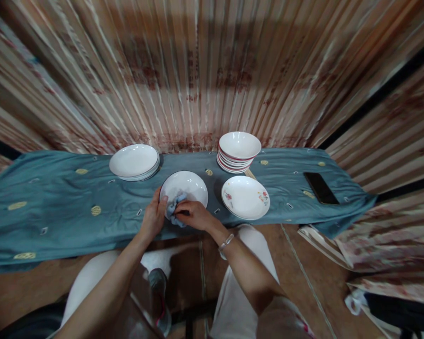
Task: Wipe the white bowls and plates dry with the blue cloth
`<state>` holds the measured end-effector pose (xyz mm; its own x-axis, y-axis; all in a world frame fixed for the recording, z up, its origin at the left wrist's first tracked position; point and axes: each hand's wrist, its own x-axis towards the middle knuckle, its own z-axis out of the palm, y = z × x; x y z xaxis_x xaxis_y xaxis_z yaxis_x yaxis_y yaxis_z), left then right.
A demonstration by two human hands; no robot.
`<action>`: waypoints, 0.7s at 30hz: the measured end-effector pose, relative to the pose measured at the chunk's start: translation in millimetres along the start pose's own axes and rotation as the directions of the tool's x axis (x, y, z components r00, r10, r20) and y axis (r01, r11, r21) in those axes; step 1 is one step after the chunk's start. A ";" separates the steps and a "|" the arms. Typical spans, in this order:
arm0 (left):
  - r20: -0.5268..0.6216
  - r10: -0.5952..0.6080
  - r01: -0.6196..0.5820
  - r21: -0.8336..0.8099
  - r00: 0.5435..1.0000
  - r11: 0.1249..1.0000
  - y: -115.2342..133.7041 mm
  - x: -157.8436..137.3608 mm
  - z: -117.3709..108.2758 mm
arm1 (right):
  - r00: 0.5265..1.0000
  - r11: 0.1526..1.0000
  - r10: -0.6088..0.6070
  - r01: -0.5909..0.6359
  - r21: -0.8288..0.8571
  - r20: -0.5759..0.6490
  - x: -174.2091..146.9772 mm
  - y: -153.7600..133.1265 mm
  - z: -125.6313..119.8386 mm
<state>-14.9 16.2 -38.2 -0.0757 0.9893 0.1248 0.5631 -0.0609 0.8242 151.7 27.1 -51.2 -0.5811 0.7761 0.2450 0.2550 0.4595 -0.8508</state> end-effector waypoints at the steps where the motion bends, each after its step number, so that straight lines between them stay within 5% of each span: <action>1: 0.006 -0.004 0.004 0.005 1.000 1.000 0.6 -0.2 -0.3 | 1.000 1.000 0.009 -0.009 -0.011 0.022 -2.6 1.1 -1.9; 11: 0.021 0.028 -0.029 0.006 0.999 1.000 -0.1 -0.5 -0.7 | 0.986 0.962 0.161 -0.146 -0.231 0.051 -18.8 5.3 -18.2; 21: 0.009 0.056 -0.056 0.038 0.998 0.998 4.7 -0.9 -1.3 | 0.972 0.853 0.206 -0.236 -0.466 -0.114 -18.9 15.3 -26.0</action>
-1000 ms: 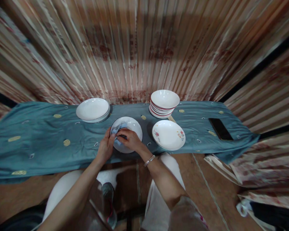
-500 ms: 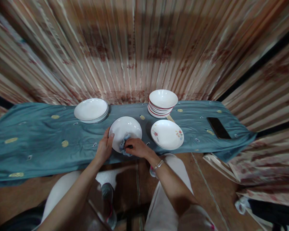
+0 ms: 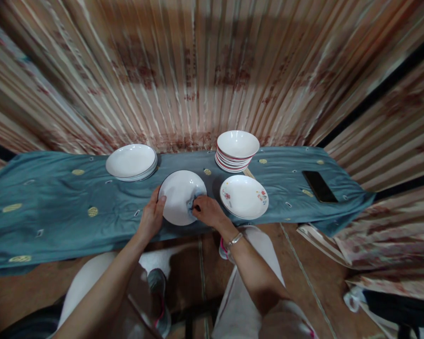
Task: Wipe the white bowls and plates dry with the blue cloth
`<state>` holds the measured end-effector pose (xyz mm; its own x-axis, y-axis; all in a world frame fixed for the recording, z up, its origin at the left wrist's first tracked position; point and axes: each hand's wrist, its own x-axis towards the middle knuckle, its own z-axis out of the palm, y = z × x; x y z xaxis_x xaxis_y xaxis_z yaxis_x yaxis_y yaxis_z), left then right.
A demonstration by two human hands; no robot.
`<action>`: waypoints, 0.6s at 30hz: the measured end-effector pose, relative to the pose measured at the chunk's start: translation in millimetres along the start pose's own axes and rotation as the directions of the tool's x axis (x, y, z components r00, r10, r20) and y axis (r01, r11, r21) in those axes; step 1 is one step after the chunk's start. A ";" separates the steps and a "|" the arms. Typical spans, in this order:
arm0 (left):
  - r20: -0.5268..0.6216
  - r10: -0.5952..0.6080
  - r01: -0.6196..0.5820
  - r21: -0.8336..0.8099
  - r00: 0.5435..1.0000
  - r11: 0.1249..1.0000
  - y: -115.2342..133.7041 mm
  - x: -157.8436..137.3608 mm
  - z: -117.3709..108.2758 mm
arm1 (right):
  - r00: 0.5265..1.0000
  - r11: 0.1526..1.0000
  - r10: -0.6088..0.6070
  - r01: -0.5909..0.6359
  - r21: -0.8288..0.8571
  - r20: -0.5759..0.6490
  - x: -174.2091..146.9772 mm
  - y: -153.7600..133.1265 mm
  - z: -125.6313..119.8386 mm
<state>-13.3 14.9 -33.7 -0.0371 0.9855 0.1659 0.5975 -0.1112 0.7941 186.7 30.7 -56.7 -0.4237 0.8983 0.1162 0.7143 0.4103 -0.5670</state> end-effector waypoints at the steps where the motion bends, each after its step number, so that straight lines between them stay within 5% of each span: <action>1: 0.002 0.000 0.000 0.002 1.000 1.000 0.5 0.0 0.0 | 1.000 1.000 0.007 -0.008 -0.024 -0.027 1.7 1.9 0.4; 8: 0.013 0.015 -0.015 -0.015 1.000 1.000 2.9 -0.7 0.1 | 0.982 0.999 0.030 -0.037 -0.035 -0.186 17.3 14.9 4.5; 18: 0.018 0.036 -0.036 -0.031 0.999 0.999 5.0 -1.9 -0.4 | 0.919 0.993 -0.039 0.079 0.087 -0.392 38.9 11.3 6.4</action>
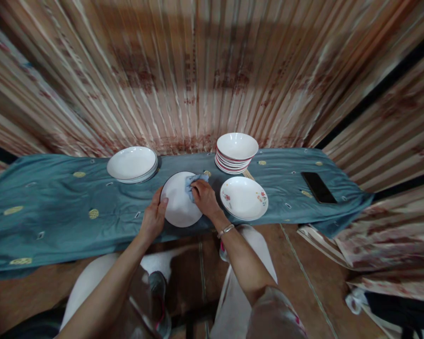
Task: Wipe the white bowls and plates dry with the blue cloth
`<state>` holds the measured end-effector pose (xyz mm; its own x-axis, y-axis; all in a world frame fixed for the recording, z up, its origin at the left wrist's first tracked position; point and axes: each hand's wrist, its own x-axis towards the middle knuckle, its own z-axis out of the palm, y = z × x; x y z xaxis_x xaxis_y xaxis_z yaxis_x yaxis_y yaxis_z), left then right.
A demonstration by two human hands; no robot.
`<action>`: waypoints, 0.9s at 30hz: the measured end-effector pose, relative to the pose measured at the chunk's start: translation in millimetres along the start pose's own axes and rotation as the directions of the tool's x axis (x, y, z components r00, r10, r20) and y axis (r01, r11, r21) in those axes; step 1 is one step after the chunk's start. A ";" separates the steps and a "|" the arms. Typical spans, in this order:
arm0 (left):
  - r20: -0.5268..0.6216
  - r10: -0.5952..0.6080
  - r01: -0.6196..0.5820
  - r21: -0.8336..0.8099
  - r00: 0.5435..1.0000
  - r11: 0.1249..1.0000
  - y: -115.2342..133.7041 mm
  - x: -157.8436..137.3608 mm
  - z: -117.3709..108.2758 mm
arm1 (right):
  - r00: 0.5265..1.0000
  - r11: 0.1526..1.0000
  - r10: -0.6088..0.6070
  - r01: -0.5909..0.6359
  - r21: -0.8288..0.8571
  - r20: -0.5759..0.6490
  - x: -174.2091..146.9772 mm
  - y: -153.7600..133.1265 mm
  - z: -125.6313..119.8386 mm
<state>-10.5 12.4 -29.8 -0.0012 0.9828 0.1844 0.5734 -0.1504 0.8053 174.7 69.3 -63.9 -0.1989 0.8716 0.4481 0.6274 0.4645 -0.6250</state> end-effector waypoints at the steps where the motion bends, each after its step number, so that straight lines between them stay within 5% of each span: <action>1: 0.003 -0.002 0.002 0.005 1.000 1.000 0.1 0.1 -0.1 | 1.000 1.000 -0.017 0.017 -0.006 -0.019 1.4 -1.4 0.1; 8: 0.007 -0.010 0.010 -0.006 1.000 1.000 -2.3 0.9 -0.5 | 0.998 0.977 -0.045 0.053 -0.205 0.040 2.3 -8.0 -5.5; 17: -0.002 -0.053 0.053 -0.021 0.999 0.998 -3.4 1.9 -0.1 | 0.968 0.917 0.140 -0.048 -0.396 0.207 -20.8 -10.5 -13.4; 27: -0.045 -0.020 0.020 -0.013 0.999 1.000 -7.1 5.0 4.7 | 0.869 0.981 0.102 -0.007 -0.193 0.485 -37.3 -21.1 -29.4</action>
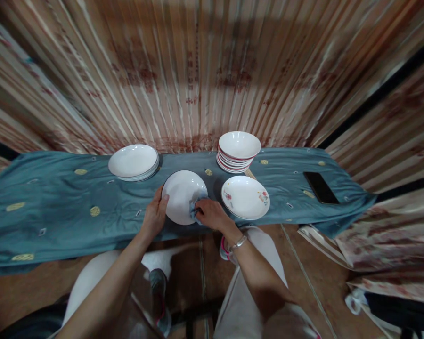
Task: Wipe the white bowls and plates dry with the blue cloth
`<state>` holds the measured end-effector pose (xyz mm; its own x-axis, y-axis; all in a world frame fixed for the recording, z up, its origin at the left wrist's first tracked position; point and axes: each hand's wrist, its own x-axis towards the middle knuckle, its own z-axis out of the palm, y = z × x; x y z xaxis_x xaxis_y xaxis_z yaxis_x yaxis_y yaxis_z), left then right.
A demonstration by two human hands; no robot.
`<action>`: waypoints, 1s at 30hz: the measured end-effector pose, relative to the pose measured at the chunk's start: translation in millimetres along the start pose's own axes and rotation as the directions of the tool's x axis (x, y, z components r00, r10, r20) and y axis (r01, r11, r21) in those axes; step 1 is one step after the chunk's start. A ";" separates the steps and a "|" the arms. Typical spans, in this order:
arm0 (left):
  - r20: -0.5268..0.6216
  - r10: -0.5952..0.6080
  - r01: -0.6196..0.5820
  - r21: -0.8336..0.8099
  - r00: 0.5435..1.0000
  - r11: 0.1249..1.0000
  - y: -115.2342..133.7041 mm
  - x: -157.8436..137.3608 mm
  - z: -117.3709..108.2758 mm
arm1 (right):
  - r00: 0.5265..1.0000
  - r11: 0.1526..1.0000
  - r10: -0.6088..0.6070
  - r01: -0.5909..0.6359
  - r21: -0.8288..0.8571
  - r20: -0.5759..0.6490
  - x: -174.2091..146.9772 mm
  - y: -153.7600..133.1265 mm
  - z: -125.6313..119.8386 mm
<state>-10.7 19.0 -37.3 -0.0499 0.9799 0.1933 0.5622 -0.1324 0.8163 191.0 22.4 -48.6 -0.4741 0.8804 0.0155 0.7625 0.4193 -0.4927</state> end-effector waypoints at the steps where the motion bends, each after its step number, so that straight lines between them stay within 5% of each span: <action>1: -0.002 0.009 -0.009 -0.001 1.000 1.000 -0.3 0.4 0.4 | 1.000 1.000 -0.013 0.012 0.029 0.010 -0.5 -1.3 -0.3; 8: -0.008 0.039 -0.039 -0.004 0.999 0.999 -0.4 1.4 1.8 | 0.993 0.968 -0.110 0.095 0.233 0.052 2.4 -17.0 4.2; 16: 0.000 0.059 -0.059 -0.012 0.998 0.998 0.2 3.5 3.7 | 0.964 0.813 -0.221 0.267 0.517 -0.151 16.1 -34.6 12.2; 24: -0.009 0.082 -0.082 -0.038 0.997 0.996 -0.3 2.6 3.5 | 0.908 0.774 -0.247 0.395 0.494 -0.339 35.8 -41.9 9.2; 30: 0.003 0.106 -0.106 -0.055 0.994 0.993 -0.2 0.2 2.3 | 0.891 0.870 -0.218 0.362 0.334 -0.397 50.4 -29.2 4.7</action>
<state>-9.0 19.5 -38.7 0.0130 0.9607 0.2773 0.5182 -0.2436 0.8198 142.7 53.4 -37.5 -0.4141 0.7813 0.4669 0.3450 0.6094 -0.7138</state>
